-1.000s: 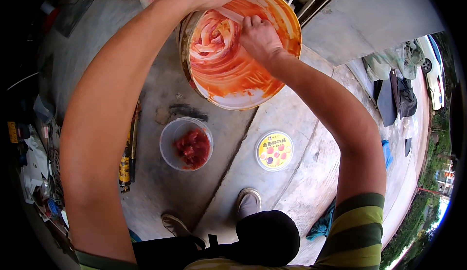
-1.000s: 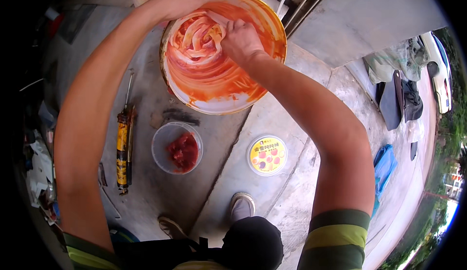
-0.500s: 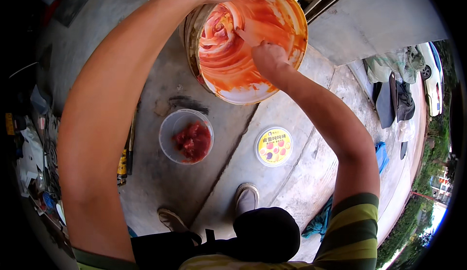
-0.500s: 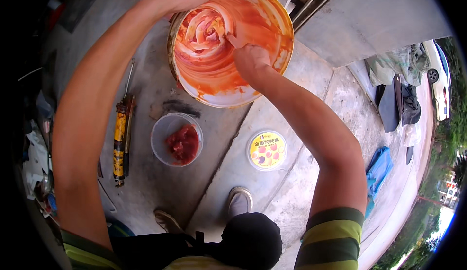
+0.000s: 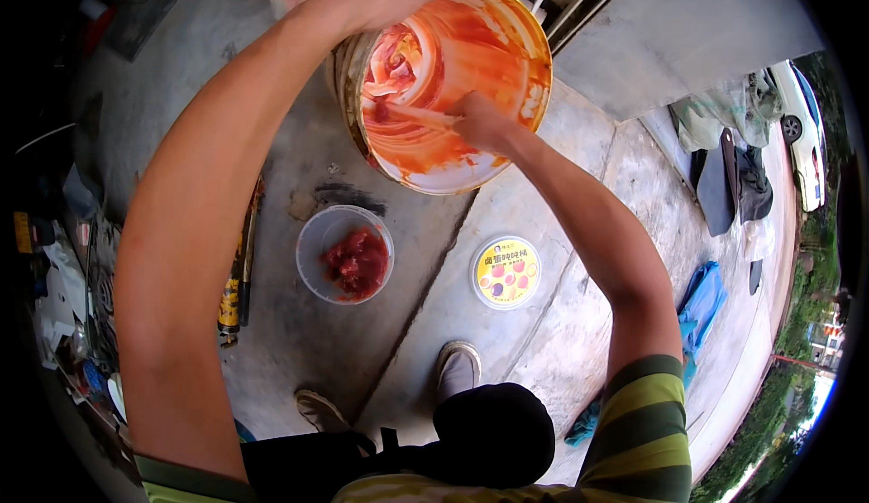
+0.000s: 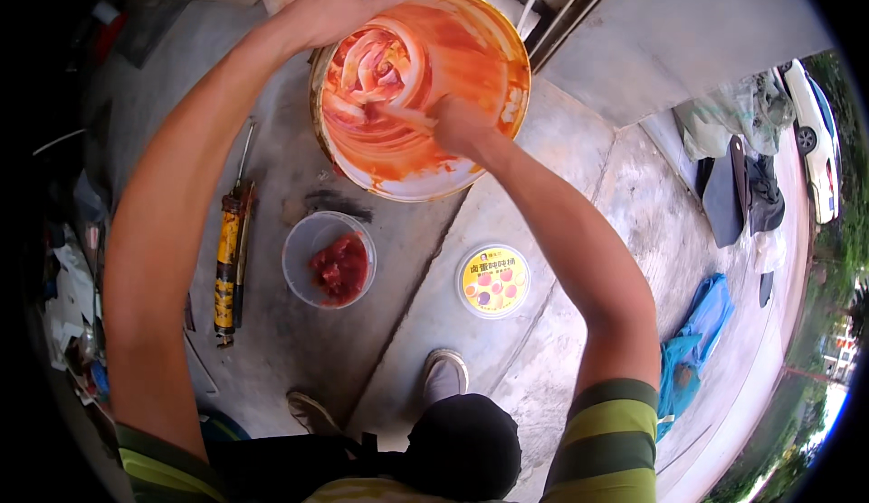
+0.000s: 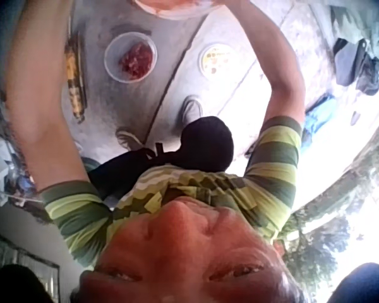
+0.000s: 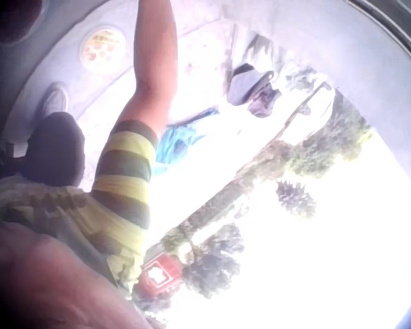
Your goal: The person uses a plastic scraper to mix a red viscous substance inside a bucket and transfers portions of it into a smaller plastic container.
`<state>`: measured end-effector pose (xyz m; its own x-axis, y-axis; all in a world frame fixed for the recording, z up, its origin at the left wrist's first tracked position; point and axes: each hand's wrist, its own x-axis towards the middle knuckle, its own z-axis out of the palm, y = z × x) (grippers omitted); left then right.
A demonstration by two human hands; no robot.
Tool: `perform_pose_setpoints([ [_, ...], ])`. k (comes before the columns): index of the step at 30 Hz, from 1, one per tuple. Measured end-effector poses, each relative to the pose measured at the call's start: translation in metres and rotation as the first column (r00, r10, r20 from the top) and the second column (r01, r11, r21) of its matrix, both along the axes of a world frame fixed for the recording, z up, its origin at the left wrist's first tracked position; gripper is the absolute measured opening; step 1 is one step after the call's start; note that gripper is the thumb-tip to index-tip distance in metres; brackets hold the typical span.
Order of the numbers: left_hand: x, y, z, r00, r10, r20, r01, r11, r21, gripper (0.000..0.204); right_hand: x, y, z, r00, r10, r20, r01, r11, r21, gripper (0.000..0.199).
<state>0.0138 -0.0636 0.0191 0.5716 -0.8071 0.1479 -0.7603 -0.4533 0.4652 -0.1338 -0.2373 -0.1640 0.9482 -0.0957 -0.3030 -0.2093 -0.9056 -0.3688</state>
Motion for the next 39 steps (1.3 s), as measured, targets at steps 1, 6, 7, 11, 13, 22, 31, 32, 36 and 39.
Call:
perform_pose_setpoints([
  [1,-0.001,0.0,0.003,0.999,0.011,-0.032,-0.009,0.999,0.045,0.048,-0.004,-0.009,0.0,1.0,0.012,-0.003,-0.012,1.0,0.0,0.034],
  [6,0.003,0.006,-0.002,0.996,0.019,-0.085,-0.022,0.999,-0.032,0.048,-0.017,-0.004,0.065,0.952,0.13,0.276,0.022,0.874,-0.486,0.036],
  [7,0.004,0.006,-0.003,0.998,0.024,-0.056,-0.026,0.999,-0.021,0.048,-0.013,-0.002,0.064,0.953,0.133,0.273,0.018,0.872,-0.488,0.036],
  [11,0.0,0.009,0.005,0.995,0.026,-0.097,-0.021,0.999,0.05,0.048,-0.014,0.008,0.053,0.982,0.174,0.071,-0.067,0.676,-0.734,0.026],
  [13,0.006,0.012,0.002,0.998,-0.003,-0.063,0.006,0.999,0.045,0.047,-0.018,0.016,0.047,0.985,0.173,0.016,-0.105,0.665,-0.74,0.026],
  [22,0.006,0.01,-0.002,1.0,0.013,-0.014,-0.012,1.0,0.024,0.046,-0.023,0.042,0.054,0.995,0.095,-0.045,-0.104,0.865,-0.491,0.018],
  [31,-0.012,0.016,0.005,0.999,0.043,0.017,-0.043,0.999,-0.013,0.051,-0.006,0.056,0.041,0.967,0.011,-0.256,0.041,0.98,0.197,0.032],
  [32,-0.011,0.018,0.003,0.999,0.038,0.038,-0.037,0.999,-0.029,0.052,-0.007,0.056,0.039,0.969,0.007,-0.249,0.044,0.979,0.199,0.032],
  [36,-0.01,0.023,0.0,0.99,0.023,0.143,-0.018,0.999,-0.031,0.044,-0.03,0.05,0.05,0.85,-0.275,-0.449,0.526,0.485,0.699,0.023],
  [39,-0.005,0.035,-0.004,1.0,0.024,0.004,-0.024,0.989,0.145,0.047,-0.082,0.057,0.109,0.833,-0.376,-0.406,0.541,0.399,0.74,0.033],
])
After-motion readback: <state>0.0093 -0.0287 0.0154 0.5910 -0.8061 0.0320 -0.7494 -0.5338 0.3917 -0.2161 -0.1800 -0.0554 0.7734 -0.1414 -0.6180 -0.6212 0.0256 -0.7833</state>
